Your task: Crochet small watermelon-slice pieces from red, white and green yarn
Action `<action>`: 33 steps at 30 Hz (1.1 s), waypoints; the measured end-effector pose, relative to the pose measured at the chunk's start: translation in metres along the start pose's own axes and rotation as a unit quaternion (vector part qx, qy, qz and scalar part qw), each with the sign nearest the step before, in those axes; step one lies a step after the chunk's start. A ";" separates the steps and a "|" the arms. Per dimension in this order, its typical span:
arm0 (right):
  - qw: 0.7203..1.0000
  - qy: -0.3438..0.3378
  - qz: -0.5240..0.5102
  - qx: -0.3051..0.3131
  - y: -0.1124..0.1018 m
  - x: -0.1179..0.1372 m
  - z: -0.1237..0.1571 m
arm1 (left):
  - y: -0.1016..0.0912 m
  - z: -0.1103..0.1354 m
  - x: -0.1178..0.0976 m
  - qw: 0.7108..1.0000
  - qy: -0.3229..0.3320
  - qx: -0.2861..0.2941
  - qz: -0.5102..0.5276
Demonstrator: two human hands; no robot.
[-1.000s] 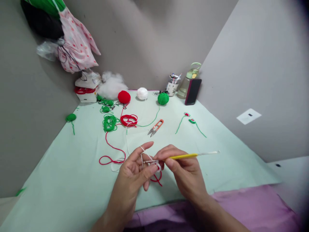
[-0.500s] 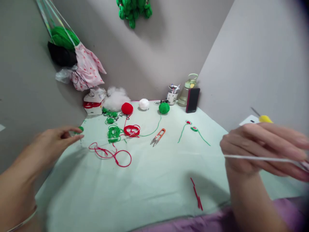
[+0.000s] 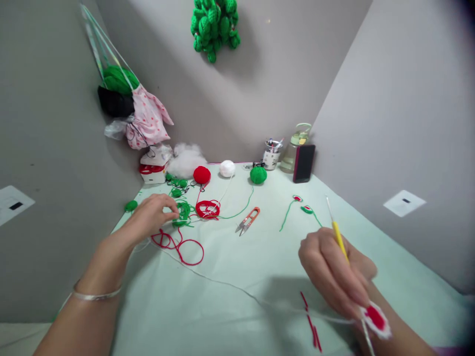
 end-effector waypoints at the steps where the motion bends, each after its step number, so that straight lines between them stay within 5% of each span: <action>1: 1.000 -0.004 0.001 0.000 0.000 -0.002 -0.001 | 0.010 0.001 -0.005 1.000 0.008 0.019 -0.005; 6: 0.998 -0.009 0.058 -0.036 -0.009 -0.004 -0.002 | 0.044 0.011 -0.027 0.996 0.026 0.090 0.015; 11: 0.996 -0.031 0.069 -0.050 -0.014 0.000 0.002 | 0.012 0.034 -0.023 0.984 0.021 0.119 0.134; 15: 0.996 -0.022 0.074 -0.050 -0.014 -0.004 0.003 | -0.023 0.029 0.025 0.982 -0.082 -0.051 0.164; 20: 0.994 -0.017 0.072 -0.075 -0.021 -0.009 0.002 | -0.028 0.026 0.062 0.950 -0.185 -0.238 0.079; 24: 0.994 -0.009 0.069 -0.087 -0.023 -0.012 0.004 | -0.016 0.023 0.035 0.963 -0.137 -0.233 -0.003; 33: 0.992 0.019 0.075 -0.103 -0.022 -0.018 0.001 | 0.031 -0.003 -0.029 0.996 -0.002 -0.078 -0.046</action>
Point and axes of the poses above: each hand's wrist, its own z-axis away from the middle knuckle, its own y-axis out of the palm, x = y × z, the point moved 9 cm from there along -z, towards the middle knuckle, and after that the axes turned 14 degrees about -z, right-handed, at the moved point
